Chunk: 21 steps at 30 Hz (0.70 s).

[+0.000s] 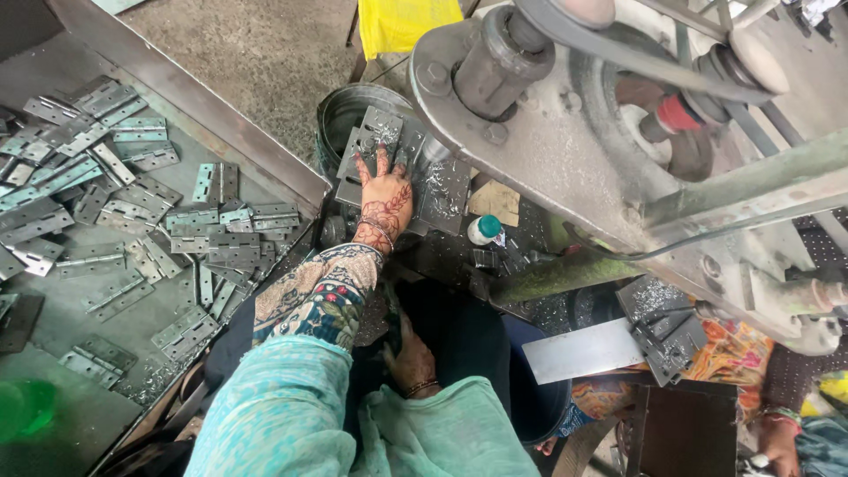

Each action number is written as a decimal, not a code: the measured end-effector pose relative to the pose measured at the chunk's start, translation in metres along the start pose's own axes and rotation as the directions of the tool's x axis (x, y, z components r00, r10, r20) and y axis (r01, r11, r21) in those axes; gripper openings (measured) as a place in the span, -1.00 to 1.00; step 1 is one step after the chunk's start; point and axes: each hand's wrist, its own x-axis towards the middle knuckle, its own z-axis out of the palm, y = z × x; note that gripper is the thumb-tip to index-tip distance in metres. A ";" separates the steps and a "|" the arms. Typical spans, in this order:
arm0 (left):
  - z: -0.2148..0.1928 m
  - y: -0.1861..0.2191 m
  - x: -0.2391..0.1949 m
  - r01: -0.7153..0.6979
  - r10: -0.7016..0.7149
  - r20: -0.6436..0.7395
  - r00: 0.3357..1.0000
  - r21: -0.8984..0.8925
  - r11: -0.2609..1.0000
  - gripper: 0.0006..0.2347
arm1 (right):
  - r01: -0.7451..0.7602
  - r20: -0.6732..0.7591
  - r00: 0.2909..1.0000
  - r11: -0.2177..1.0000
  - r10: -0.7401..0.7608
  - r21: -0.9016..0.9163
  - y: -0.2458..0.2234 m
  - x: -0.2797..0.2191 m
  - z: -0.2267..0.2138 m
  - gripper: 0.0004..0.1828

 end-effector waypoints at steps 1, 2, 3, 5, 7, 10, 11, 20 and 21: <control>0.001 0.002 -0.001 -0.011 0.011 -0.029 1.000 -0.010 1.000 -0.60 | -0.051 0.030 0.998 0.999 0.051 -0.020 0.011 -0.004 0.010 -0.08; -0.002 -0.002 0.002 -0.012 0.011 -0.072 0.997 -0.013 1.000 -0.60 | -0.083 0.056 0.995 0.996 0.086 -0.041 0.020 0.001 0.019 -0.08; -0.006 -0.006 0.007 -0.009 0.009 -0.062 0.998 -0.013 1.000 -0.60 | -0.115 0.081 0.989 0.991 0.120 -0.065 0.028 0.006 0.026 -0.08; -0.006 -0.007 -0.010 -0.023 0.023 -0.005 1.000 -0.014 1.000 -0.59 | -0.077 0.078 0.994 0.997 0.078 -0.019 0.039 -0.005 0.041 -0.07; -0.016 -0.006 -0.014 -0.020 0.014 -0.114 0.993 -0.053 0.998 -0.60 | -0.025 0.092 0.996 0.998 0.019 0.065 0.049 0.009 0.032 -0.05; -0.037 -0.006 -0.029 0.046 -0.062 -0.093 0.994 -0.165 0.985 -0.62 | 0.048 0.157 0.983 0.959 -0.095 0.278 0.055 0.016 0.001 -0.03; -0.043 -0.010 -0.037 0.085 -0.097 -0.050 0.994 -0.209 0.974 -0.63 | 0.093 0.152 0.976 0.929 -0.156 0.357 0.058 0.018 -0.013 -0.05; -0.042 -0.179 -0.198 0.241 -0.354 -0.319 0.879 -0.344 0.908 -0.64 | -0.065 0.275 0.888 0.491 -0.368 0.869 0.045 0.007 -0.070 -0.18; -0.032 -0.198 -0.222 0.343 -0.414 -0.273 0.868 -0.274 0.899 -0.63 | -0.083 0.282 0.892 0.483 -0.354 0.872 0.040 0.004 -0.070 -0.18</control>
